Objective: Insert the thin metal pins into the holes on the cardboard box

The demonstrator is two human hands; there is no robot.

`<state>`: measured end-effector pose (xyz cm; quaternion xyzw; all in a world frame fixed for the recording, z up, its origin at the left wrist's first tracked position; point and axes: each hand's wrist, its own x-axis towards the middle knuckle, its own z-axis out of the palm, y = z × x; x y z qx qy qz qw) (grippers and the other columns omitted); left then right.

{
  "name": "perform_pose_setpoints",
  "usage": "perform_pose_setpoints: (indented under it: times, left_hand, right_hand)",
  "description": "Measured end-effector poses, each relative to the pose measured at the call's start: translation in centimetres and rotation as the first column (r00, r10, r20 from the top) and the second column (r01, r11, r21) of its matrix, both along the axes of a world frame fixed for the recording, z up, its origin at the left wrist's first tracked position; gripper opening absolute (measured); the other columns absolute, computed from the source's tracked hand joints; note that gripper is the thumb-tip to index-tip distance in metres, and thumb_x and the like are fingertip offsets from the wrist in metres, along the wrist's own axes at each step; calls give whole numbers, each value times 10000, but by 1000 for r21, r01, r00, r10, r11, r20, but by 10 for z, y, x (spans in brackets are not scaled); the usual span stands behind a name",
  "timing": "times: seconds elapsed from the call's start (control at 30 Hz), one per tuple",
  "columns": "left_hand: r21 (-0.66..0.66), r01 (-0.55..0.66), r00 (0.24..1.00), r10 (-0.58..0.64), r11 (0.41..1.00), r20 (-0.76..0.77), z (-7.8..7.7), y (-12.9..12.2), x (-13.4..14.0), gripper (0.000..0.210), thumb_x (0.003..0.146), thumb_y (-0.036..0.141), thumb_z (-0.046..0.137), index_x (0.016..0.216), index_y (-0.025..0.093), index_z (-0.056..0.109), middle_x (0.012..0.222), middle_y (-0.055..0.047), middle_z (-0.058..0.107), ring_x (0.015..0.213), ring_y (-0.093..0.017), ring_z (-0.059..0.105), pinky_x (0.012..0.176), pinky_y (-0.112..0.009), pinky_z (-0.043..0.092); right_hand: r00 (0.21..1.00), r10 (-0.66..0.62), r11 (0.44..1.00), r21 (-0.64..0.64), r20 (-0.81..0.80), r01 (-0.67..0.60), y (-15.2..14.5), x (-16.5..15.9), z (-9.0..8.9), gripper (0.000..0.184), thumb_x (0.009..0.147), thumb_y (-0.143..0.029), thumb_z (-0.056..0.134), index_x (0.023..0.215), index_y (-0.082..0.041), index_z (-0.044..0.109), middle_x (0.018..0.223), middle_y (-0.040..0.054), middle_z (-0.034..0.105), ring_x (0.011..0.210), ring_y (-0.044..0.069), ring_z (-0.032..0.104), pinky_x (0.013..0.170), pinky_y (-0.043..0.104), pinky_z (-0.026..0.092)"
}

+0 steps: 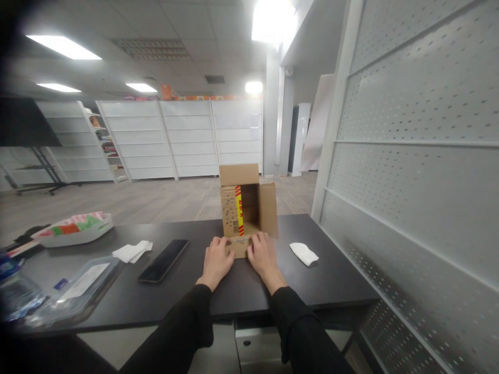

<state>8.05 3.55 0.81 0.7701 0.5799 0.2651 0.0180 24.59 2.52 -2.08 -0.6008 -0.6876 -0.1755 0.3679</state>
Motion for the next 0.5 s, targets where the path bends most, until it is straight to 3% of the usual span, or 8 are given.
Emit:
perform_pose_setpoints:
  times: [0.17, 0.5]
  left_hand:
    - [35, -40, 998, 38, 999, 51, -6, 5, 11, 215, 833, 250, 531, 1037, 206, 581, 1094, -92, 535, 1048, -242, 522, 894, -389, 382]
    - [-24, -96, 990, 98, 995, 103, -3, 9, 19, 187, 808, 265, 555, 982, 209, 593, 1140, -95, 523, 1065, -266, 484, 912, -417, 362]
  right_hand:
    - [1000, 19, 1000, 8, -12, -18, 0, -1, 1, 165, 821, -116, 474, 918, -189, 586, 922, 85, 577, 903, 245, 483, 783, 349, 369]
    - [1000, 24, 1000, -2, -13, -24, 1, -1, -1, 185, 823, -126, 479, 955, -183, 596, 942, 88, 574, 918, 245, 478, 792, 345, 374]
